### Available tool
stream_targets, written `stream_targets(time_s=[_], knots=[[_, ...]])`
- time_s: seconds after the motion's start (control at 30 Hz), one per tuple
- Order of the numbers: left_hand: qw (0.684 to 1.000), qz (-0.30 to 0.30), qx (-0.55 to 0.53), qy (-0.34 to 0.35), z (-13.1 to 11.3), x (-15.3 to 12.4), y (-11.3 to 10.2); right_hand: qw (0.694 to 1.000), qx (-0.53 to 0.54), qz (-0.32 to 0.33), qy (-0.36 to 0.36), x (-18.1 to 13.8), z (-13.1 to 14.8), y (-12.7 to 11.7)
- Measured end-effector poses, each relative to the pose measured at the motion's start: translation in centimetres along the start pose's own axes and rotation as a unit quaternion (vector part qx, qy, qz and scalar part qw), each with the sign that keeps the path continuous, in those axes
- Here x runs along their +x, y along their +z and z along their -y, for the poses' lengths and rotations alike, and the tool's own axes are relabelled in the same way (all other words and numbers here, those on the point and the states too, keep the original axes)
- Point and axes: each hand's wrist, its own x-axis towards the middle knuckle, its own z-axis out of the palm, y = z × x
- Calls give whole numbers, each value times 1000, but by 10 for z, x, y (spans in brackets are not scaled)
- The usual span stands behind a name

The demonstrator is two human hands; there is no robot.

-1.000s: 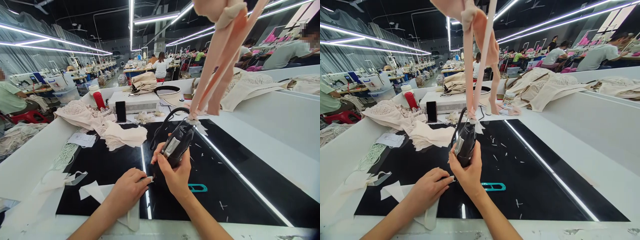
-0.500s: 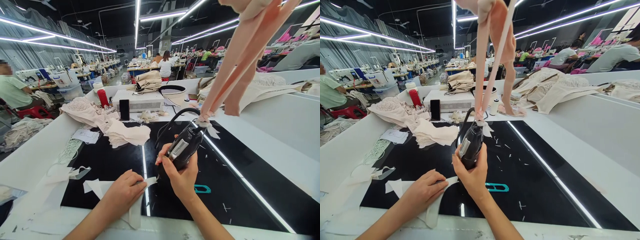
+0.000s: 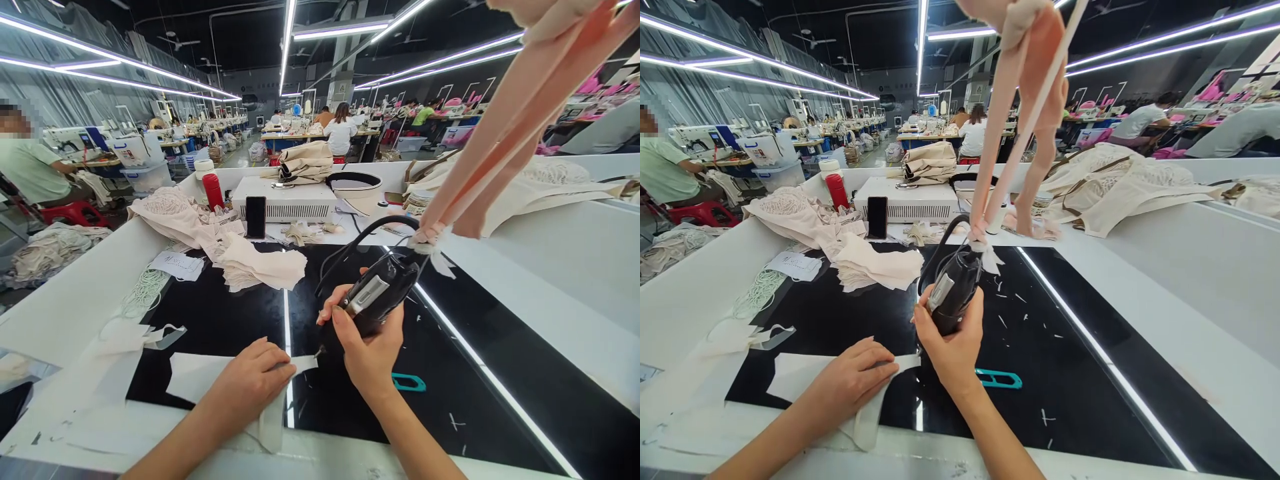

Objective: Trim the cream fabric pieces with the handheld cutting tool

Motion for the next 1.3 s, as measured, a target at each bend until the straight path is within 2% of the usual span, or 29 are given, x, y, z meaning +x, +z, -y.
stream_targets(time_s=[0.37,0.83,1.03,1.3], knots=[[1000,9,-14,1,0,-1,0,1000,0,-1,8,0,0,0],[1000,7,-10,8,0,-1,3,999,28,17,14,-7,-7,16],[1000,0,-5,8,1,-3,5,999,13,25,18,-8,-5,15],[1000,-12,-9,12,2,-4,4,1000,12,-3,2,-4,-4,5]])
